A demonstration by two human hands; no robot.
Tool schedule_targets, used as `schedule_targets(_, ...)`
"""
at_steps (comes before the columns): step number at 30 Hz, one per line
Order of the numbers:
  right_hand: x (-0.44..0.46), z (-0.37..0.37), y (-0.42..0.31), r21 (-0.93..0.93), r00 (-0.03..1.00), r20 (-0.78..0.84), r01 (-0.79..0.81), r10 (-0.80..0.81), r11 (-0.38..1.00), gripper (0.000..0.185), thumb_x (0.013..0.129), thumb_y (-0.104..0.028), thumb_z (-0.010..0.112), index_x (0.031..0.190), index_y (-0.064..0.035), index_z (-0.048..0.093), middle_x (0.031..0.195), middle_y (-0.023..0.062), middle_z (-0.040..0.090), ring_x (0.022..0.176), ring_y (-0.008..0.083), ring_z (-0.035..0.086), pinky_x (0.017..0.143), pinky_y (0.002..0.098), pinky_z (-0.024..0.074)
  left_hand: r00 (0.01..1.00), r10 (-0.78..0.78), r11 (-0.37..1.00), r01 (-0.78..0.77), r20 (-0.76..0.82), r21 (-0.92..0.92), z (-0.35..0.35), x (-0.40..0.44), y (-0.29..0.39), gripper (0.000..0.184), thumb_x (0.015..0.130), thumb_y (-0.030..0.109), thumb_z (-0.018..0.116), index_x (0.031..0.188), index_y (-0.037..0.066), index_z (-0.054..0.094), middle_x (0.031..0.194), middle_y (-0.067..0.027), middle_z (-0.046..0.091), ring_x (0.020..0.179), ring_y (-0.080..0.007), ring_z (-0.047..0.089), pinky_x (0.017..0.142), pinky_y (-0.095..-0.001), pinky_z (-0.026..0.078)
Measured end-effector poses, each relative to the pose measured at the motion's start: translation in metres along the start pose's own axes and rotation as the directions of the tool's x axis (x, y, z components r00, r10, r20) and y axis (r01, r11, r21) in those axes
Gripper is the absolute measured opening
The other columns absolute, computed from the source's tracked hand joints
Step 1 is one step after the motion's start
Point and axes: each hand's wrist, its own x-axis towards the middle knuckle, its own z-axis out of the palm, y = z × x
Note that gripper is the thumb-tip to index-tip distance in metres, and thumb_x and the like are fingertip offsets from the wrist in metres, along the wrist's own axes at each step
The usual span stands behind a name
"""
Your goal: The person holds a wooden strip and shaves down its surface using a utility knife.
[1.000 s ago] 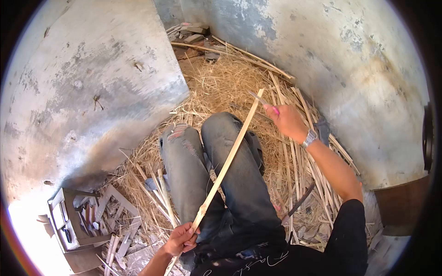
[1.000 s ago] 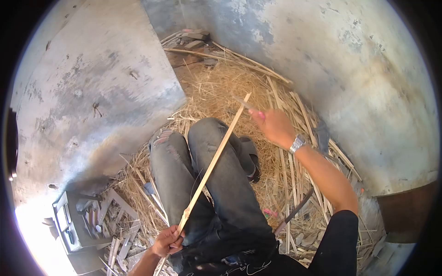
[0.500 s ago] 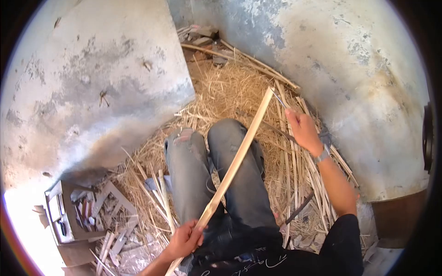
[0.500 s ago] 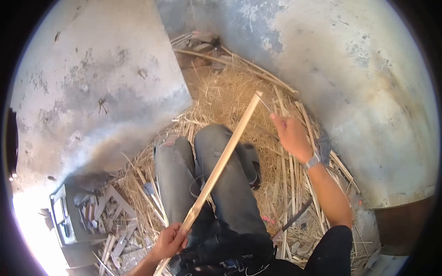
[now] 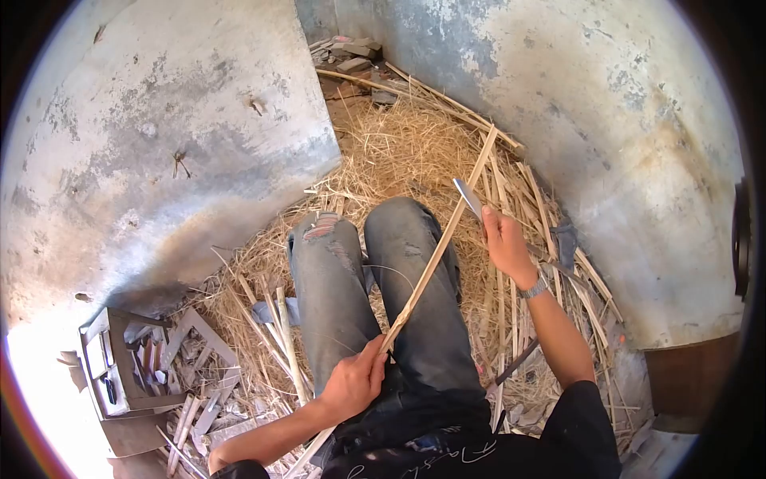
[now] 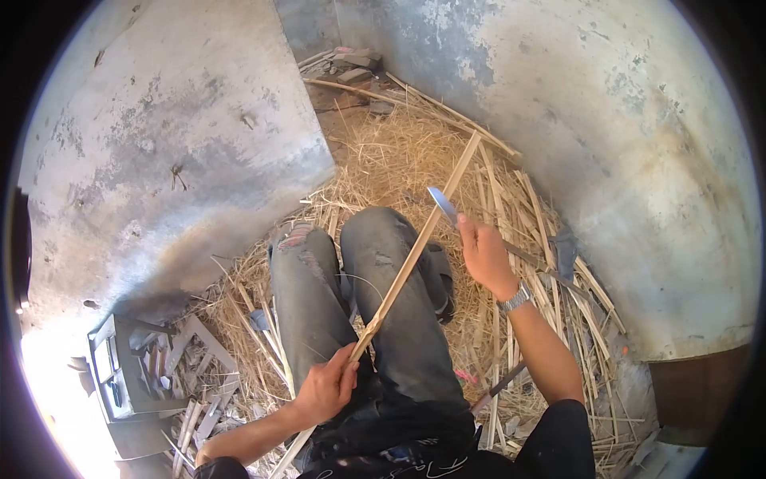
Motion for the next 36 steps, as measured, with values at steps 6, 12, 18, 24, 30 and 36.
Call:
schedule_targets(6,-0.036,0.038,-0.030,0.034,0.992,0.034,0.122,-0.123,0.992,0.051,0.113,-0.036,0.048,0.083,0.0024,0.063,0.061,0.0223,0.052,0.052,0.0346,0.052,0.055,0.0466,0.0413,0.996,0.056,0.995,-0.050,-0.064,0.085,0.006,0.000,-0.002,0.036,0.103,0.005,0.062,0.137,-0.004,0.054,0.072,-0.0163,0.066,0.064,-0.0360,0.070,0.059,-0.0442,0.054)
schedule_targets(12,-0.034,0.025,-0.042,-0.109,0.982,0.081,0.181,-0.172,0.978,0.049,0.112,-0.034,0.051,0.080,0.0008,0.065,0.062,0.0249,0.057,0.053,0.0420,0.060,0.051,0.0490,0.0441,0.993,0.072,0.995,-0.065,-0.092,0.077,0.006,-0.004,-0.004,0.037,0.103,0.008,0.063,0.137,-0.004,0.055,0.077,-0.0219,0.069,0.068,-0.0413,0.070,0.062,-0.0497,0.055)
schedule_targets(18,-0.085,0.050,-0.058,0.041,0.954,0.003,0.301,-0.301,0.953,0.044,0.111,-0.032,0.053,0.083,-0.0015,0.067,0.068,0.0254,0.062,0.062,0.0447,0.065,0.053,0.0480,0.0488,0.996,0.041,0.995,-0.033,-0.084,0.092,0.008,-0.002,-0.003,0.036,0.103,0.011,0.063,0.136,-0.002,0.057,0.080,-0.0258,0.071,0.072,-0.0452,0.070,0.065,-0.0532,0.056)
schedule_targets(24,-0.072,0.035,-0.044,-0.067,0.967,0.192,0.182,-0.166,0.981,0.038,0.110,-0.031,0.053,0.098,-0.0013,0.074,0.076,0.0269,0.066,0.067,0.0468,0.067,0.056,0.0483,0.0509,0.997,0.003,0.999,-0.007,-0.081,-0.042,0.006,0.001,0.000,0.033,0.103,0.009,0.063,0.134,-0.002,0.058,0.077,-0.0246,0.069,0.073,-0.0450,0.071,0.063,-0.0503,0.055)
schedule_targets(30,-0.059,0.018,-0.055,-0.067,0.922,0.363,-0.118,0.134,0.991,0.045,0.110,-0.035,0.054,0.093,0.0012,0.074,0.079,0.0301,0.064,0.073,0.0490,0.067,0.061,0.0502,0.0509,0.994,-0.110,0.982,0.107,-0.007,-0.158,-0.005,0.009,0.009,0.031,0.105,0.009,0.059,0.136,0.001,0.060,0.074,-0.0166,0.067,0.067,-0.0345,0.071,0.063,-0.0415,0.055)
schedule_targets(36,-0.075,0.027,-0.061,0.097,0.963,0.260,0.054,-0.078,0.994,0.051,0.112,-0.037,0.050,0.087,0.0012,0.071,0.064,0.0263,0.055,0.058,0.0433,0.059,0.056,0.0447,0.0461,0.983,-0.181,0.948,0.184,0.035,-0.258,-0.008,0.011,0.008,0.032,0.108,0.012,0.058,0.137,0.000,0.064,0.076,-0.0053,0.065,0.067,-0.0133,0.065,0.063,-0.0312,0.053)
